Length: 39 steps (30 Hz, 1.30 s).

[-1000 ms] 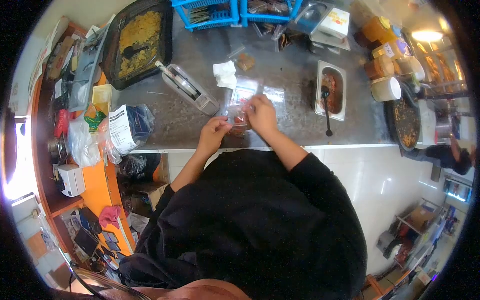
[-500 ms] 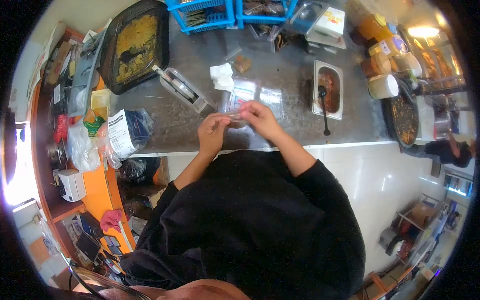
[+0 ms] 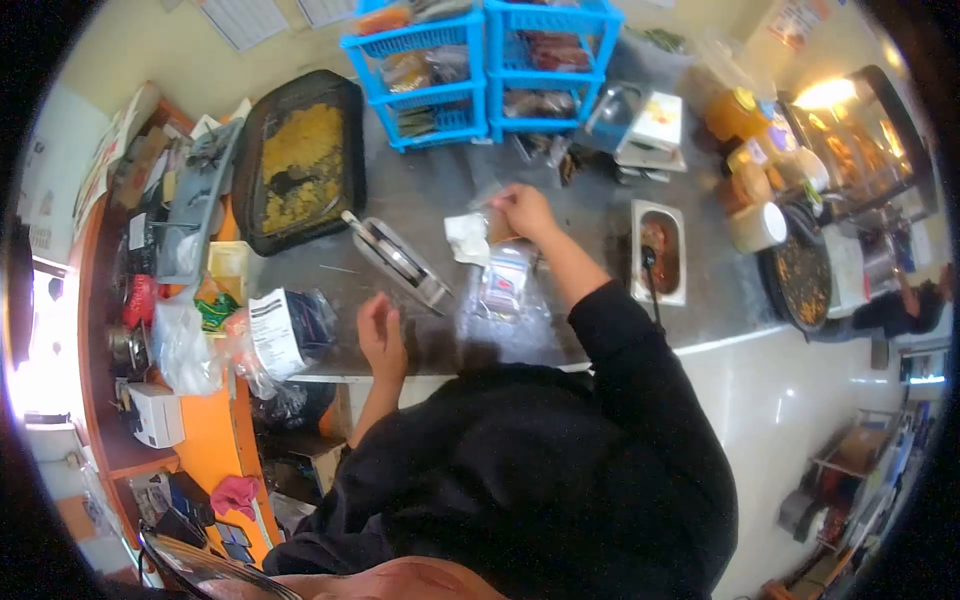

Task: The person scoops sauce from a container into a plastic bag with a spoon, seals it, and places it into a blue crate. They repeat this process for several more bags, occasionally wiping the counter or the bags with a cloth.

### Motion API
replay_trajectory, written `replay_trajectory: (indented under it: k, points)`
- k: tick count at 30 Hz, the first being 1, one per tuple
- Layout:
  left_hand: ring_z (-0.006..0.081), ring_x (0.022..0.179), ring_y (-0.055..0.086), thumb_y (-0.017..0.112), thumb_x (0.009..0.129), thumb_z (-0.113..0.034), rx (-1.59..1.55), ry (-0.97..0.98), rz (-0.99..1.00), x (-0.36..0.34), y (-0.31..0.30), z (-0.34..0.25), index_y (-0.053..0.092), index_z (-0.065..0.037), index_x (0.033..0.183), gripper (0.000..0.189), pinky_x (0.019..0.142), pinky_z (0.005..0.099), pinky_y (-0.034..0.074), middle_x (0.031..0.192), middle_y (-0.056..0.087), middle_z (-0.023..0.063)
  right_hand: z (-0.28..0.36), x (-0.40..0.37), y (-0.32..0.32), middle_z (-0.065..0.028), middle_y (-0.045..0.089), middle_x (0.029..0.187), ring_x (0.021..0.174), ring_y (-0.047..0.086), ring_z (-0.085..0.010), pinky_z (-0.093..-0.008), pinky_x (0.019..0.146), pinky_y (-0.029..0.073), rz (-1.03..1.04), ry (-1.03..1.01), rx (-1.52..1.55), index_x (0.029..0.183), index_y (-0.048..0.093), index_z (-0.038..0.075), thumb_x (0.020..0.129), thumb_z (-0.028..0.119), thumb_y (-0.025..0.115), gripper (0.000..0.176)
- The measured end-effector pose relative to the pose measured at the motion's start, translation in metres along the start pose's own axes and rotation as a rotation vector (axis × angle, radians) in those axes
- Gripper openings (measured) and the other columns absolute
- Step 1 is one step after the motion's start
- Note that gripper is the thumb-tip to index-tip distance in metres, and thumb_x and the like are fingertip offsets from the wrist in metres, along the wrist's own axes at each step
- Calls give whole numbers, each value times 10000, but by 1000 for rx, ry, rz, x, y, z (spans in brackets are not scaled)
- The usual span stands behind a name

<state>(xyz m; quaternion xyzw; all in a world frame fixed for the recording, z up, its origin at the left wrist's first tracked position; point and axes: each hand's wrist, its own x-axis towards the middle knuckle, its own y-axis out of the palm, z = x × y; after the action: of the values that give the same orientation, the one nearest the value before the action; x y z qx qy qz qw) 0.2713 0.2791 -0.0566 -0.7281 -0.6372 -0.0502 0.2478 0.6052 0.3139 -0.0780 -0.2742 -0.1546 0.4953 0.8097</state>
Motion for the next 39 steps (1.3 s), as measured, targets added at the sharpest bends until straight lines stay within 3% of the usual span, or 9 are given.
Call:
replay_trajectory:
  k: [3, 6, 18, 23, 24, 27, 30, 33, 39]
  points:
    - [214, 928, 576, 604, 881, -73, 74, -75, 4, -24, -14, 47, 593, -12, 1126, 253, 822, 313, 454, 1020, 596, 118, -27, 24, 16, -161, 693, 875, 814, 667, -334, -422, 768, 523, -83, -136, -450, 927, 709, 97, 766, 298, 717, 258]
    - [198, 889, 588, 596, 898, -85, 18, -209, 6, -39, -18, 72, 604, -16, 1118, 231, 788, 306, 469, 990, 612, 107, -14, 43, 11, -131, 708, 854, 796, 685, -275, -356, 727, 526, 135, 149, -344, 891, 736, 102, 713, 289, 752, 258]
    - [220, 806, 632, 620, 882, -104, 21, -331, 57, -43, -19, 78, 657, -49, 1077, 206, 729, 313, 487, 889, 660, 108, -21, 68, 4, -147, 706, 859, 788, 684, -283, -362, 726, 523, 285, 349, -280, 889, 730, 68, 627, 269, 821, 342]
    - [217, 793, 633, 640, 861, -102, 31, -343, 72, -42, -19, 77, 662, -52, 1066, 213, 730, 314, 487, 892, 658, 109, 11, 88, -12, -87, 692, 765, 660, 648, -166, -325, 602, 514, 135, 225, 229, 863, 709, 28, 722, 162, 785, 209]
    - [216, 791, 632, 643, 856, -99, 45, -347, 79, -43, -20, 77, 663, -53, 1065, 215, 731, 313, 487, 891, 657, 109, 86, 73, -24, -77, 683, 764, 636, 627, -135, -277, 560, 494, 63, 263, 354, 892, 696, 5, 805, 126, 734, 154]
    - [215, 790, 632, 648, 846, -94, 33, -349, 89, -45, -20, 81, 666, -53, 1056, 215, 730, 313, 486, 885, 652, 105, 72, 116, 24, -90, 690, 888, 753, 641, -134, -241, 665, 508, -224, 17, 754, 1014, 656, -37, 894, 133, 639, 209]
    - [219, 793, 631, 648, 843, -99, 46, -295, 85, -41, -21, 76, 663, -56, 1061, 223, 731, 314, 487, 881, 650, 100, 42, 167, 79, -103, 690, 926, 786, 639, -148, -274, 738, 505, -465, -52, 525, 1022, 656, -47, 866, 124, 664, 231]
    - [216, 795, 629, 654, 837, -103, 73, -292, 90, -41, -21, 77, 656, -56, 1073, 240, 735, 318, 486, 878, 649, 98, 66, 185, 93, -121, 707, 868, 770, 660, -208, -332, 721, 506, -597, 175, 579, 1027, 659, -32, 816, 104, 684, 252]
    - [202, 769, 621, 651, 842, -106, 111, -237, 69, -48, -19, 90, 648, -54, 1090, 253, 707, 308, 487, 852, 639, 89, 91, 130, 66, -153, 673, 1067, 931, 645, -329, -387, 827, 494, -409, -77, 277, 1186, 597, 47, 827, 88, 648, 365]
